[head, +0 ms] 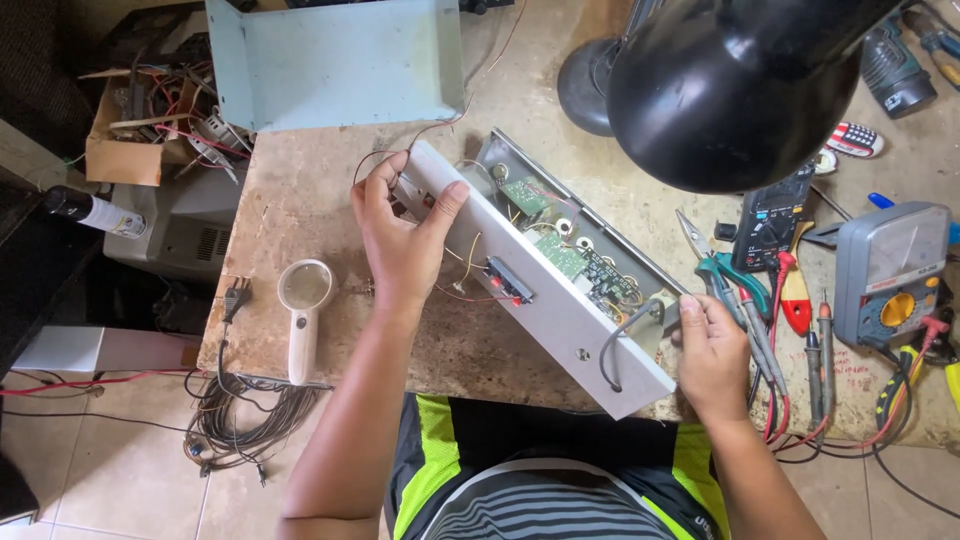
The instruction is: Inspecting and repairing the internal circuit boards and wiring of an audio amplifier at a workbench.
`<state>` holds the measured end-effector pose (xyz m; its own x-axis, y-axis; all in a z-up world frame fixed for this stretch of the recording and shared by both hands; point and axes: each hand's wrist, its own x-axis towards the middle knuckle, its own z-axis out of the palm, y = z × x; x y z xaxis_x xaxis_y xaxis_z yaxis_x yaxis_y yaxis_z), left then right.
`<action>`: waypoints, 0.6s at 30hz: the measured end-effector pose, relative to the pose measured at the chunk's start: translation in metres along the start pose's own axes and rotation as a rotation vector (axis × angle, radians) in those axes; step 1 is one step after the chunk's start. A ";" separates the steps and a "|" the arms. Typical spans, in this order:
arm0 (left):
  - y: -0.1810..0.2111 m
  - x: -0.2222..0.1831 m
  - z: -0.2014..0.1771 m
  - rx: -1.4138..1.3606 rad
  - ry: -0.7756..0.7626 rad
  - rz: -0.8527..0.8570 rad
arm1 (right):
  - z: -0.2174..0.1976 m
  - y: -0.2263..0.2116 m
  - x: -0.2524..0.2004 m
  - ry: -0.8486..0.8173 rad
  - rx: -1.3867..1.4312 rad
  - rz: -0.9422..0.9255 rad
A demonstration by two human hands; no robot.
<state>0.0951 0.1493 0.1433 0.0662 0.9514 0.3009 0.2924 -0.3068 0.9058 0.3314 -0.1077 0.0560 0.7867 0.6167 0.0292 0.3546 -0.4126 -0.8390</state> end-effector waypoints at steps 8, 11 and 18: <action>-0.006 -0.008 -0.009 0.029 -0.032 -0.044 | -0.001 0.001 -0.004 0.002 -0.024 0.023; -0.009 -0.010 -0.013 0.018 -0.037 -0.044 | -0.001 0.003 -0.005 -0.001 -0.037 0.029; -0.011 -0.013 -0.015 -0.025 -0.033 -0.033 | -0.001 0.009 -0.005 0.030 -0.025 -0.046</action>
<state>0.0766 0.1396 0.1335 0.0891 0.9611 0.2614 0.2712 -0.2759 0.9221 0.3310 -0.1150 0.0484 0.7840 0.6150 0.0839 0.4029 -0.4014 -0.8226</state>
